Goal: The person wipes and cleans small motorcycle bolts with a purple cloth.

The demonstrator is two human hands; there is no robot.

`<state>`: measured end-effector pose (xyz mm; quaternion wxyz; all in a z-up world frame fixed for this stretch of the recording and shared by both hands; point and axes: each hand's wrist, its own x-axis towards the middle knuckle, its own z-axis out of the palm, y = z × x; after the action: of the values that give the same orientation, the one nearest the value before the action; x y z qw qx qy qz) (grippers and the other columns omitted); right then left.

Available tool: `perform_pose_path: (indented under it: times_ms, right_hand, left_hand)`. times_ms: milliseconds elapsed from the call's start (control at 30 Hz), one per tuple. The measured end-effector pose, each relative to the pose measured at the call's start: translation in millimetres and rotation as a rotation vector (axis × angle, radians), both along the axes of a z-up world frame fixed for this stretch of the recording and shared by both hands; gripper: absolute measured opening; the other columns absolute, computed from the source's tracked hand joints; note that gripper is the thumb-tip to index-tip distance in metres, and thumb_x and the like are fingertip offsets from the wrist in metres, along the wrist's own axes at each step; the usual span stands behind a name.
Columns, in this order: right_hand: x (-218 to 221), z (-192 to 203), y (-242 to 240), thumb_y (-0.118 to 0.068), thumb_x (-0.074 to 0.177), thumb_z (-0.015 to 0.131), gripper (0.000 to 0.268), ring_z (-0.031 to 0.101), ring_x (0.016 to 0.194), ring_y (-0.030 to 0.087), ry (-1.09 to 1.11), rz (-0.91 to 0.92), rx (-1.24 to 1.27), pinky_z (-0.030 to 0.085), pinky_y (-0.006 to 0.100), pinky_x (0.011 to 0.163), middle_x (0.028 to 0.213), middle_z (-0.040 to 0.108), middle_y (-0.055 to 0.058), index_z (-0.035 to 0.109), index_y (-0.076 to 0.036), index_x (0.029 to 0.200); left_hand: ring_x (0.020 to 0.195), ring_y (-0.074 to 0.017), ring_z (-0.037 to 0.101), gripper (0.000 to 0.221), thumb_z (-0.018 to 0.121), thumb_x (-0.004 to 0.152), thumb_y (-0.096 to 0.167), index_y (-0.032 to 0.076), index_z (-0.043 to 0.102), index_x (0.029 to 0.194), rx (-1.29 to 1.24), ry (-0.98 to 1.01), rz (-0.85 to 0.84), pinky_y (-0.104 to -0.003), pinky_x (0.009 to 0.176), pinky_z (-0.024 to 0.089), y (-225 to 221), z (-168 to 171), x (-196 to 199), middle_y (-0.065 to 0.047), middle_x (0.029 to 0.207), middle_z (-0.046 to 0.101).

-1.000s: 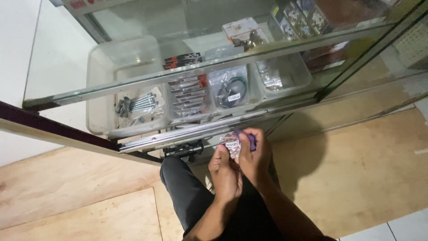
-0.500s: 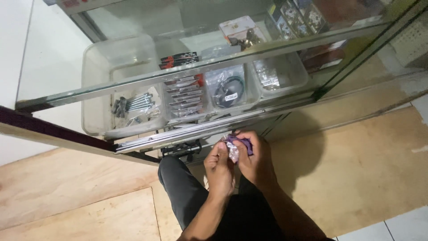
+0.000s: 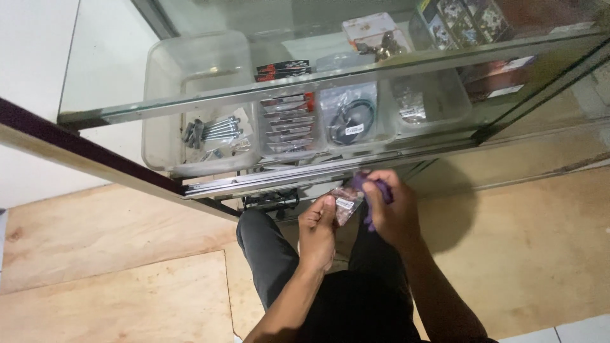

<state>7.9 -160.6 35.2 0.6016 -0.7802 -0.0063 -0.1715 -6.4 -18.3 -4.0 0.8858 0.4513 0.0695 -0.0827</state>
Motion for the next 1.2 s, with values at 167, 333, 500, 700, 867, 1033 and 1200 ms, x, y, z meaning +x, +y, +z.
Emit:
perform_pose_path:
  times_ms: [167,333,500,700,867,1033,1200]
  right_hand:
    - [-7,8,22,-0.008,0.094,0.065,0.011,0.064,0.085,0.017,-0.001,0.087,-0.101,0.053,0.030,0.076,0.095,0.067,0.010,0.062,-0.001,0.101]
    - [-2,-35,31,-0.012,0.093,0.065,0.010,0.063,0.069,0.012,0.162,-0.028,-0.085,0.053,0.029,0.066,0.077,0.069,0.006,0.065,-0.003,0.098]
    - [9,-41,16,-0.011,0.096,0.069,0.011,0.061,0.073,0.015,0.096,-0.092,-0.139,0.052,0.031,0.068,0.081,0.067,0.009,0.064,-0.003,0.101]
    - [-2,-9,-8,-0.014,0.102,0.060,0.012,0.073,0.095,0.017,0.003,0.062,0.264,0.062,0.033,0.080,0.113,0.073,0.011,0.055,-0.003,0.105]
    - [-13,-32,7,-0.010,0.101,0.063,0.013,0.069,0.091,0.021,-0.198,-0.003,-0.172,0.057,0.034,0.081,0.103,0.069,0.015,0.056,-0.003,0.108]
    - [0,-53,-11,-0.010,0.099,0.065,0.010,0.063,0.071,0.020,0.046,-0.110,-0.018,0.054,0.032,0.067,0.084,0.068,0.012,0.061,-0.002,0.105]
    - [-6,2,-34,-0.012,0.098,0.065,0.013,0.063,0.055,0.025,0.341,0.264,0.157,0.053,0.036,0.047,0.132,0.069,0.003,0.062,0.000,0.104]
  left_hand:
    - [0.077,-0.0054,0.055,0.034,0.057,0.108,0.023,-0.005,0.073,0.115,0.117,-0.079,-0.021,-0.022,0.069,0.046,2,-6,-4,-0.001,0.090,0.068]
    - [0.072,-0.0038,0.053,0.032,0.057,0.107,0.024,-0.003,0.074,0.109,0.158,-0.070,-0.047,-0.022,0.065,0.044,12,5,-6,0.003,0.084,0.067]
    - [0.064,-0.0050,0.043,0.034,0.058,0.111,0.024,-0.004,0.076,0.105,0.213,-0.039,-0.094,-0.023,0.057,0.033,14,-24,-6,0.002,0.077,0.059]
    - [0.084,-0.0086,0.065,0.030,0.055,0.099,0.024,0.001,0.073,0.106,-0.068,0.018,-0.079,-0.024,0.078,0.051,10,25,9,-0.001,0.094,0.074]
    - [0.077,-0.0061,0.053,0.032,0.057,0.107,0.026,-0.002,0.073,0.100,0.088,-0.117,-0.127,-0.024,0.070,0.043,6,-3,3,0.001,0.086,0.067]
    - [0.072,-0.0047,0.050,0.034,0.056,0.106,0.027,0.000,0.074,0.095,0.260,-0.118,-0.188,-0.023,0.066,0.042,16,3,2,0.003,0.080,0.066]
    - [0.066,-0.0054,0.041,0.035,0.056,0.108,0.026,0.000,0.073,0.092,0.540,-0.124,-0.323,-0.024,0.058,0.036,32,14,14,0.004,0.072,0.056]
